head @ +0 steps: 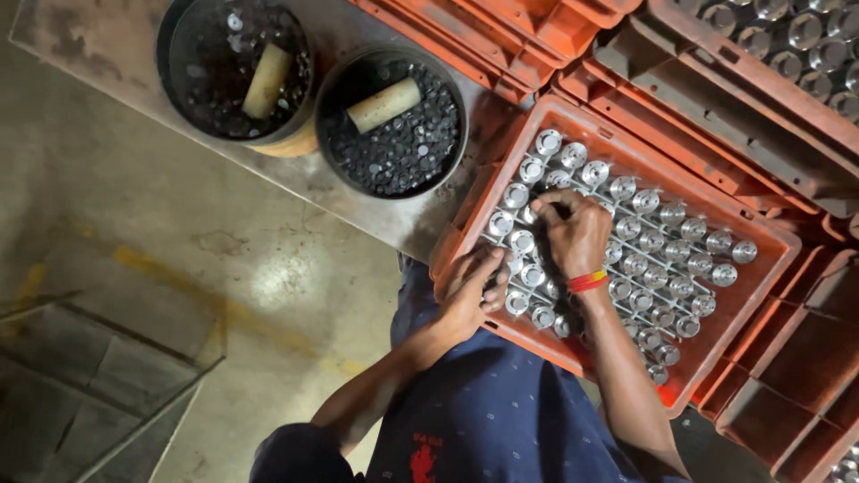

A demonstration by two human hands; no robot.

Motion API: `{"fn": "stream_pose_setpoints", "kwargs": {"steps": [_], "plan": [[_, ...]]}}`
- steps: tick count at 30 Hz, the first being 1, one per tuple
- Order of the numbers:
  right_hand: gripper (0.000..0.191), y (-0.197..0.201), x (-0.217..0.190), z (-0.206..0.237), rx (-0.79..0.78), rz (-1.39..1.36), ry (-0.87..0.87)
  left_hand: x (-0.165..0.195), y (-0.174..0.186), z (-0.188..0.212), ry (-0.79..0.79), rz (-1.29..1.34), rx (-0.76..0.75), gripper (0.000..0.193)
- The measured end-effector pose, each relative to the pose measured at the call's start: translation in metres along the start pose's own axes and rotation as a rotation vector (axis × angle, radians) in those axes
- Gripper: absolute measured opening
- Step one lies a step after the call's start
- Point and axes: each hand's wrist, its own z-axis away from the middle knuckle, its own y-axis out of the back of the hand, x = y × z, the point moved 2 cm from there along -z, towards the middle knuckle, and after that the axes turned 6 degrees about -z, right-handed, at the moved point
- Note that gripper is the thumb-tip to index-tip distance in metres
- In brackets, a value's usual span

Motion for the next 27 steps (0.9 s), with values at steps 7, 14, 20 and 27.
{"fn": "stream_pose_setpoints", "kwargs": {"steps": [7,14,20,27], "plan": [[0.018,0.013,0.025,0.049,-0.024,-0.473,-0.020,0.017,-0.021,0.011,0.021,-0.235,-0.122,0.042],[0.015,0.013,0.058,0.103,-0.322,-0.683,0.113,-0.015,-0.021,0.014,0.179,-0.287,-0.227,0.037],[0.015,0.034,0.059,0.065,0.128,-0.389,0.097,-0.032,-0.005,-0.002,0.146,0.153,0.033,0.026],[0.015,0.017,0.033,0.018,0.015,-0.030,0.104,-0.024,-0.004,-0.004,-0.011,0.036,-0.077,0.026]]}}
